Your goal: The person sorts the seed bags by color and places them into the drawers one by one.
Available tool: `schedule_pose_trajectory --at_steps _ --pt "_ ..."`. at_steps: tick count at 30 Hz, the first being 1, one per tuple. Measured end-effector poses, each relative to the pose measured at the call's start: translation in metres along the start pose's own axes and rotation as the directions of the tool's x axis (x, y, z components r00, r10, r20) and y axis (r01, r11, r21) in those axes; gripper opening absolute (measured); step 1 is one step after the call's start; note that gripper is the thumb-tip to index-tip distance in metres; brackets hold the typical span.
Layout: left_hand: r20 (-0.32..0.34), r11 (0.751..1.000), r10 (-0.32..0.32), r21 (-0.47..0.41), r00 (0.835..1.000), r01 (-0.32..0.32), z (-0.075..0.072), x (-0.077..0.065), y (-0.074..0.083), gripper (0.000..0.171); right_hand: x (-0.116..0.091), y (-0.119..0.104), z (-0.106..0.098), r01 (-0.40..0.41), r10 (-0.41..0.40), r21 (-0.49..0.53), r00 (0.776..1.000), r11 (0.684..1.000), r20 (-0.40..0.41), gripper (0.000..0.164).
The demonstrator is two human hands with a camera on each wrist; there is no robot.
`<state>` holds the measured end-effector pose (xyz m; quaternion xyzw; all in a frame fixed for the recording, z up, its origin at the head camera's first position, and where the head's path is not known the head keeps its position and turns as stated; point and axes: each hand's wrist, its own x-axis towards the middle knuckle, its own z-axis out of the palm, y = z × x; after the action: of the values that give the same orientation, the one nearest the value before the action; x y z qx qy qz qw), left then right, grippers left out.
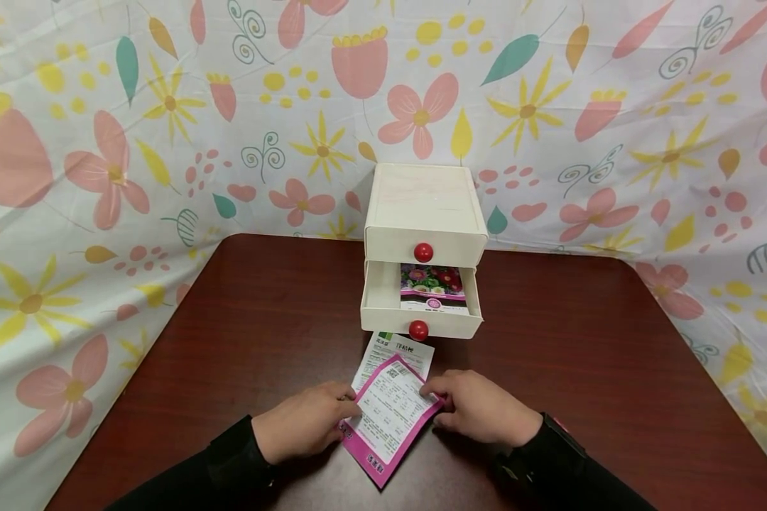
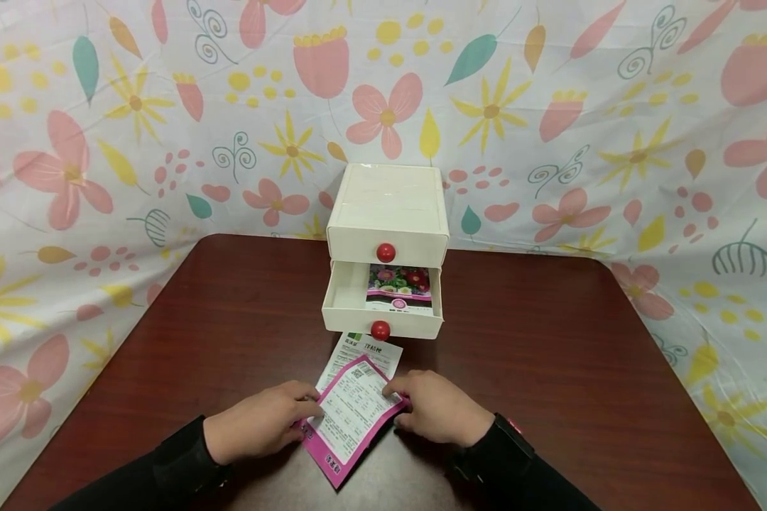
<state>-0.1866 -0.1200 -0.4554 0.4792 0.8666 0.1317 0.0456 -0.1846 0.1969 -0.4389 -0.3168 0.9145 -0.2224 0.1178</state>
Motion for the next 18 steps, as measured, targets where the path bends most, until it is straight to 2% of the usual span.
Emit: schedule_pose_trajectory --at_steps 4,7,12,18 --pt "0.000 1.000 0.008 0.001 1.000 -0.008 0.0011 -0.0003 -0.0003 0.024 -0.0005 -0.0021 0.0005 -0.001 0.001 0.079 1.000 0.997 0.012 0.043" --pt "-0.004 1.000 0.021 0.002 1.000 -0.021 0.0017 -0.0004 -0.0002 0.023 -0.0007 -0.0032 0.0014 0.003 -0.006 0.149 1.000 0.989 0.021 0.041" --pt "-0.017 0.999 0.045 0.010 0.999 -0.045 0.0020 -0.0004 0.0001 0.021 -0.0015 -0.0028 0.0023 -0.021 0.001 0.273 0.997 0.962 0.072 0.041" --pt "0.002 0.998 0.057 0.024 0.998 -0.057 0.0020 -0.0004 -0.0007 0.022 -0.0025 -0.0029 0.0003 -0.041 -0.006 0.363 0.992 0.931 0.127 0.044"
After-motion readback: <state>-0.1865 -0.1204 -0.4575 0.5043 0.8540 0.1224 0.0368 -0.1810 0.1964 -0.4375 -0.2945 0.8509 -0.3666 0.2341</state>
